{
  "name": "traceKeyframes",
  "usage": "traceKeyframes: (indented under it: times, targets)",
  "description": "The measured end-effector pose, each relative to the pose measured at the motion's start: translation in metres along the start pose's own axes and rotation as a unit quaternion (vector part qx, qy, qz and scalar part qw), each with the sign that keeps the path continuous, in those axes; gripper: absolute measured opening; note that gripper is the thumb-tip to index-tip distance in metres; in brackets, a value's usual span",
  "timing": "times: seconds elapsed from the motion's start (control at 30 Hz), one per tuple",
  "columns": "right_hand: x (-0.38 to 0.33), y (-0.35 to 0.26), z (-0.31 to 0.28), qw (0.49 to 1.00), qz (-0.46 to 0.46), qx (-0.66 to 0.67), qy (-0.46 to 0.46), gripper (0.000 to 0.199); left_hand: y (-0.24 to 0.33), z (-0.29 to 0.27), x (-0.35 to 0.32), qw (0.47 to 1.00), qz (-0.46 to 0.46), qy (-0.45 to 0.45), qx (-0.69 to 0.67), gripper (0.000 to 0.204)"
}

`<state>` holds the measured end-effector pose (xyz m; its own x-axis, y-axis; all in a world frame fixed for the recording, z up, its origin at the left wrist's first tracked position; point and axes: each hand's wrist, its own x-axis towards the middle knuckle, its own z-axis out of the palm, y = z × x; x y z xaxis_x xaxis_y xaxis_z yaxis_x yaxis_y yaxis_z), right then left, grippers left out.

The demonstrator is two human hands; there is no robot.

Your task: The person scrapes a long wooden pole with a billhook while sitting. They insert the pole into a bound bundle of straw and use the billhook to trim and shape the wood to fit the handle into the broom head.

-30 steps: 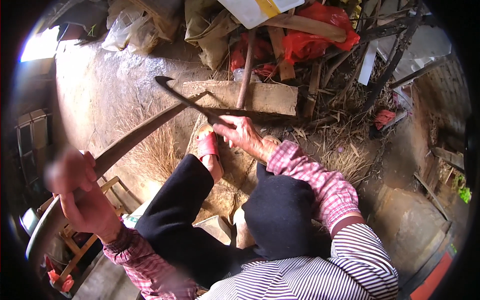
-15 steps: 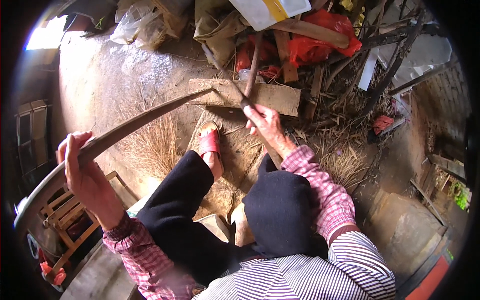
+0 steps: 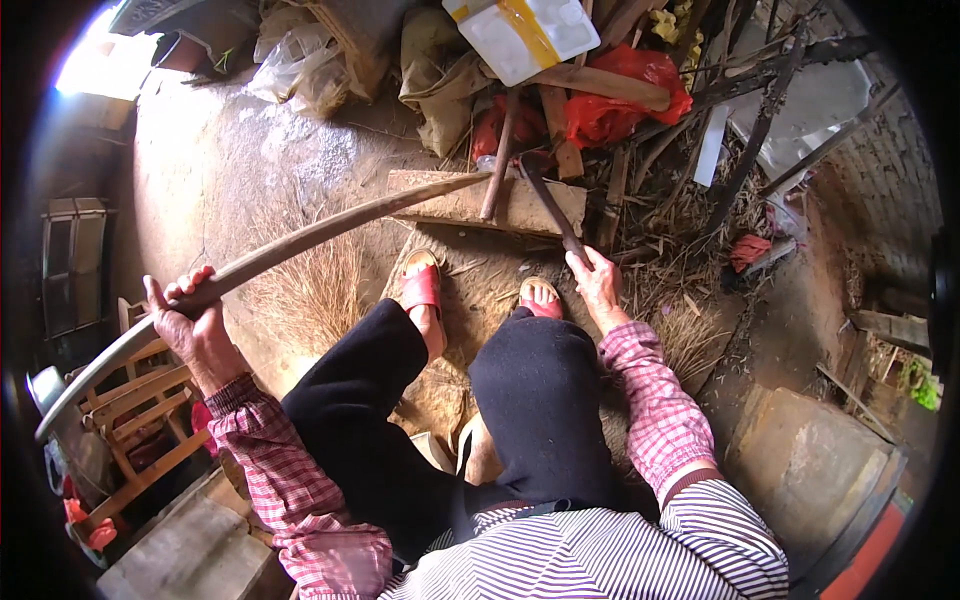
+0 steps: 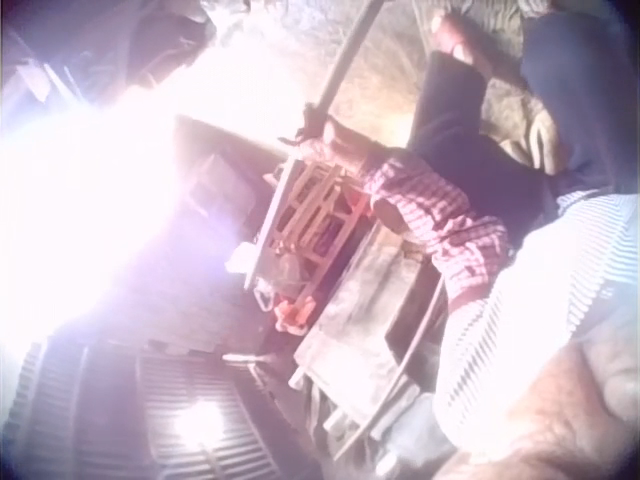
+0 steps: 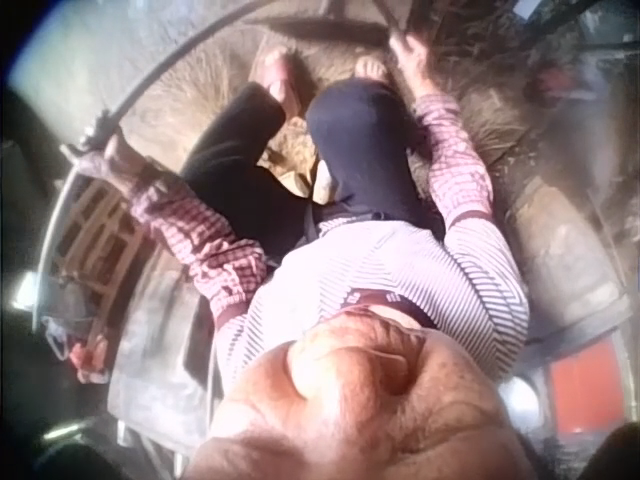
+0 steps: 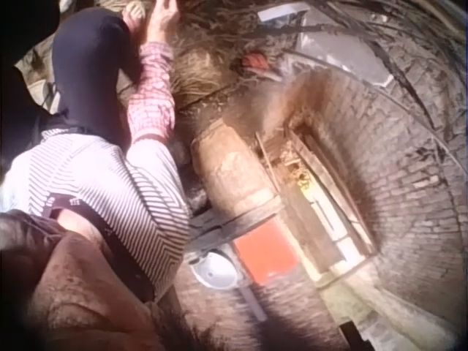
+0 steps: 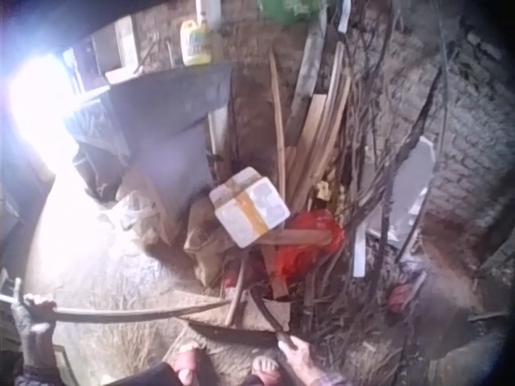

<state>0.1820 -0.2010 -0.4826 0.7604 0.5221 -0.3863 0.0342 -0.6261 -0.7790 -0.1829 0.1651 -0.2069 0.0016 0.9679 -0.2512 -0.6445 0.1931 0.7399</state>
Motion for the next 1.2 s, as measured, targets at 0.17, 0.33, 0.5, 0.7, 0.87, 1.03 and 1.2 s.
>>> traceKeyframes:
  times: [0.17,0.33,0.5,0.7,0.87,1.03,1.2]
  targets:
    - [0.022,-0.011,0.018,0.997,-0.042,-0.061,-0.004,0.037,-0.016,-0.025,0.010,0.983,-0.071,0.133,-0.104,0.042]
    - [0.039,-0.011,0.024,0.994,-0.037,-0.101,0.013,0.039,-0.042,-0.024,0.020,0.983,-0.079,0.162,-0.034,0.043]
    - [0.026,-0.002,0.000,0.974,-0.143,-0.169,0.058,0.040,-0.074,-0.026,0.021,0.995,-0.090,0.045,0.014,0.039]
    - [-0.075,-0.152,-0.060,0.949,-0.080,0.288,-0.101,0.061,-0.091,-0.003,0.022,0.970,-0.176,0.167,-0.032,0.034]
    - [-0.153,-0.243,-0.097,0.910,-0.263,0.317,-0.047,0.053,-0.117,0.006,0.016,0.965,-0.204,0.161,-0.026,0.034]
    - [-0.168,-0.254,-0.111,0.893,-0.228,0.388,0.028,0.043,-0.136,0.019,-0.010,0.967,-0.222,0.121,0.002,0.030]
    - [-0.187,-0.243,-0.125,0.883,-0.191,0.425,0.059,0.039,-0.117,0.011,-0.046,0.955,-0.294,0.031,-0.013,0.022]
